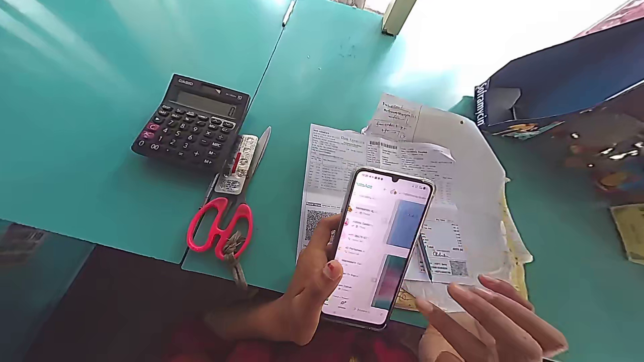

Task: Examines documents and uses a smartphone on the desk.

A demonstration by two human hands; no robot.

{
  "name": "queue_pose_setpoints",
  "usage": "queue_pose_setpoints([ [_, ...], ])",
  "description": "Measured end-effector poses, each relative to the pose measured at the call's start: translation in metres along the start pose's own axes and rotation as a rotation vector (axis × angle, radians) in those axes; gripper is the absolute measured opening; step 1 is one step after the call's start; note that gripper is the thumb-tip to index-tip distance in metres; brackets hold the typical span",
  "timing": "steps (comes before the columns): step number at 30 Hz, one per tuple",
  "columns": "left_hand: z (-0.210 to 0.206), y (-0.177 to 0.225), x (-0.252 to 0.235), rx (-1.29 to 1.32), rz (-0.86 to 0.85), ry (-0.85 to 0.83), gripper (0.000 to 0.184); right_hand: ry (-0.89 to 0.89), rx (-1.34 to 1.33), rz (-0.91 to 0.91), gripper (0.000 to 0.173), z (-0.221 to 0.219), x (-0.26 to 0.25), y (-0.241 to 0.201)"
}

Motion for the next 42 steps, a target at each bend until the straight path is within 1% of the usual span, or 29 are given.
queue_pose_setpoints([
  [6,0.002,-0.001,0.002,0.011,0.01,0.04,0.064,-0.014,-0.005,0.029,0.04,-0.003,-0.002,0.0],
  [10,0.003,-0.001,0.001,0.02,0.018,0.062,0.06,-0.033,-0.117,0.055,0.037,-0.004,0.0,-0.007],
  [13,0.003,0.0,0.002,-0.011,0.027,0.074,0.061,-0.077,-0.196,0.111,0.042,-0.006,0.008,-0.012],
  [16,0.003,0.0,0.001,-0.019,0.02,0.073,0.059,-0.107,-0.222,0.11,0.045,-0.009,0.013,-0.017],
  [24,0.002,0.0,0.002,-0.013,0.028,0.086,0.058,-0.087,-0.207,0.126,0.044,-0.006,0.013,-0.016],
  [29,0.002,0.0,0.002,-0.007,0.021,0.078,0.056,-0.093,-0.18,0.103,0.044,-0.009,0.012,-0.014],
  [35,0.002,0.0,0.001,-0.006,0.019,0.09,0.055,-0.067,-0.162,0.096,0.04,-0.006,0.009,-0.013],
  [37,0.002,0.0,0.001,0.009,0.019,0.088,0.056,-0.059,-0.152,0.052,0.038,-0.005,0.006,-0.008],
  [39,0.002,-0.001,0.001,0.037,0.026,0.076,0.058,-0.032,-0.178,-0.081,0.041,-0.008,0.005,-0.004],
  [42,0.003,0.001,0.002,0.035,0.022,0.068,0.062,-0.053,-0.311,-0.334,0.056,-0.017,0.007,0.002],
])
Point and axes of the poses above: each hand's wrist, its own x-axis away from the middle knuckle, its own z-axis out of the back of the hand, y = z × x, the point moved 5 cm from there along -x, towards the middle knuckle, and after that the axes turned 4 degrees about y, right-handed, at the moved point
